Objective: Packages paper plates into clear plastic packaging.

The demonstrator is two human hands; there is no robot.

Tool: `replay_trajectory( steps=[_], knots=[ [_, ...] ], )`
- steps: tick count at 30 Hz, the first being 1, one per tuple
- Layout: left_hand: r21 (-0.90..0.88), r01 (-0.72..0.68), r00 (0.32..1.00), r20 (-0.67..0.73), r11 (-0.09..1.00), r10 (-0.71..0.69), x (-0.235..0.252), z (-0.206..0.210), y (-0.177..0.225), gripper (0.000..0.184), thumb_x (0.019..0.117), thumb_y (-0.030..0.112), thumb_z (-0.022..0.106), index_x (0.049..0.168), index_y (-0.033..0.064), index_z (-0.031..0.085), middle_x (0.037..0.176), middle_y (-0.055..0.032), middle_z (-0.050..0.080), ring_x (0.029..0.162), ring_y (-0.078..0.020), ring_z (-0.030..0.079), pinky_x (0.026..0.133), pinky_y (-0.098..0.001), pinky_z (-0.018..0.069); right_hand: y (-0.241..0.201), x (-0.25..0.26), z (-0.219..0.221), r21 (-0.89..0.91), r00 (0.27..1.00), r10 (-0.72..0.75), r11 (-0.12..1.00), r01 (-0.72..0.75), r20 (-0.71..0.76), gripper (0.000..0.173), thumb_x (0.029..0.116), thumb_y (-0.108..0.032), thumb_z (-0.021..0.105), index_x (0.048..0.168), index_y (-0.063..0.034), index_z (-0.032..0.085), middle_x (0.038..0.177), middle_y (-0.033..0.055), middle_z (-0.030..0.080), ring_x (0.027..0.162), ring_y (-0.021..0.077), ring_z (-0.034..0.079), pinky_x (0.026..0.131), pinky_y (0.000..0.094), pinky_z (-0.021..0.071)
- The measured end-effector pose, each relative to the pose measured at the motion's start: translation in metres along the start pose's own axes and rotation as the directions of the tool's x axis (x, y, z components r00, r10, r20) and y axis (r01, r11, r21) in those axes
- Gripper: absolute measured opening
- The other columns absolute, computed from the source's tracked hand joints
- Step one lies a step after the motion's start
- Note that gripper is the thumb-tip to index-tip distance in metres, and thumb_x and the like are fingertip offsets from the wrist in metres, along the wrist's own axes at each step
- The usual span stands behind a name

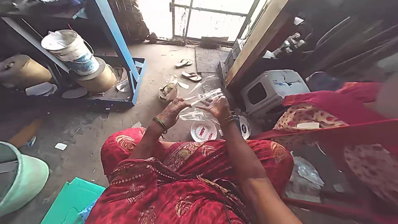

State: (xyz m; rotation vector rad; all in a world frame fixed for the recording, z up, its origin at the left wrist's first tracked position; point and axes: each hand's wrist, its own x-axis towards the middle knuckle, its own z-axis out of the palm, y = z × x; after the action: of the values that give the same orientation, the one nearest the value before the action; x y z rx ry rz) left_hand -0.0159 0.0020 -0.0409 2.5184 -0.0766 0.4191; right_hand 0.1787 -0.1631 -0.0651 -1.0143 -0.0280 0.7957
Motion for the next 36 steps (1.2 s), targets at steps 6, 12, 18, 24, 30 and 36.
replay_trajectory(
  steps=[6, 12, 18, 24, 30, 36],
  knots=[
    [0.038, -0.007, 0.997, 0.071, 0.999, 0.004, 0.004, 0.027, 0.001, 0.036, 0.0922, -0.015, 0.052, 0.107, 0.0053, 0.077, 0.139, -0.0265, 0.056, 0.128, -0.0407, 0.058, 0.106, -0.0505, 0.0494, 0.011, 0.041, -0.031, -0.558, 0.894, 0.341, 0.82, -0.131, 0.292, 0.059, 0.1102, -0.04, 0.011, 0.152, -0.0035, 0.033, 0.144, 0.0212, 0.054, 0.119, 0.0336, 0.064, 0.093, 0.051, 0.0558],
    [0.095, 0.543, 0.828, 0.103, 0.834, -0.551, 0.012, 0.046, -0.007, 0.054, 0.0985, -0.008, 0.05, 0.15, -0.013, 0.035, 0.154, -0.034, 0.037, 0.136, -0.0465, 0.05, 0.113, -0.0507, 0.0432, 0.016, 0.036, 0.014, -0.872, 0.699, 0.645, -0.1, 0.479, 0.31, 0.048, 0.1136, -0.028, 0.033, 0.123, 0.012, 0.06, 0.117, 0.0309, 0.063, 0.109, 0.0405, 0.062, 0.098, 0.0564, 0.0449],
    [0.226, 0.737, 0.65, 0.017, 0.636, -0.76, 0.006, 0.038, -0.044, 0.077, 0.0918, -0.011, 0.059, 0.16, -0.0046, 0.022, 0.155, -0.0335, 0.036, 0.124, -0.052, 0.057, 0.099, -0.0631, 0.0502, -0.055, 0.015, 0.044, -0.695, 0.46, 0.521, 0.521, 0.496, 0.719, 0.036, 0.109, -0.016, 0.038, 0.124, 0.0022, 0.065, 0.12, 0.0118, 0.07, 0.105, 0.0188, 0.069, 0.096, 0.0376, 0.0567],
    [0.294, 0.667, 0.727, -0.059, 0.684, -0.684, 0.02, 0.001, -0.029, 0.065, 0.0952, -0.008, 0.052, 0.157, -0.003, 0.032, 0.151, -0.0346, 0.04, 0.117, -0.0554, 0.059, 0.094, -0.0665, 0.0513, -0.065, 0.168, -0.062, -0.844, 0.907, 0.163, 0.457, 0.28, 0.388, 0.041, 0.1066, -0.023, 0.053, 0.142, -0.0025, 0.051, 0.136, 0.0156, 0.061, 0.121, 0.0239, 0.061, 0.101, 0.042, 0.0511],
    [0.401, 0.642, 0.746, -0.133, 0.653, -0.652, 0.024, -0.003, -0.035, 0.06, 0.1, -0.005, 0.046, 0.158, -0.0035, 0.03, 0.152, -0.0354, 0.039, 0.117, -0.0559, 0.059, 0.092, -0.0666, 0.0508, 0.102, 0.22, -0.175, -0.929, 0.827, 0.545, -0.215, 0.3, 0.141, 0.077, 0.0863, -0.016, 0.082, 0.152, 0.0011, 0.044, 0.139, 0.0338, 0.055, 0.13, 0.0515, 0.053, 0.109, 0.0668, 0.0381],
    [0.383, 0.607, 0.764, -0.042, 0.696, -0.644, 0.018, 0.012, -0.043, 0.059, 0.0972, -0.008, 0.051, 0.154, -0.0048, 0.037, 0.15, -0.0326, 0.043, 0.11, -0.048, 0.064, 0.089, -0.058, 0.0547, 0.176, 0.217, -0.238, -0.96, 0.861, 0.494, -0.162, 0.23, 0.123, 0.06, 0.0887, -0.004, 0.074, 0.144, 0.0001, 0.052, 0.136, 0.0347, 0.055, 0.125, 0.0526, 0.055, 0.104, 0.0669, 0.0431]
  ],
)
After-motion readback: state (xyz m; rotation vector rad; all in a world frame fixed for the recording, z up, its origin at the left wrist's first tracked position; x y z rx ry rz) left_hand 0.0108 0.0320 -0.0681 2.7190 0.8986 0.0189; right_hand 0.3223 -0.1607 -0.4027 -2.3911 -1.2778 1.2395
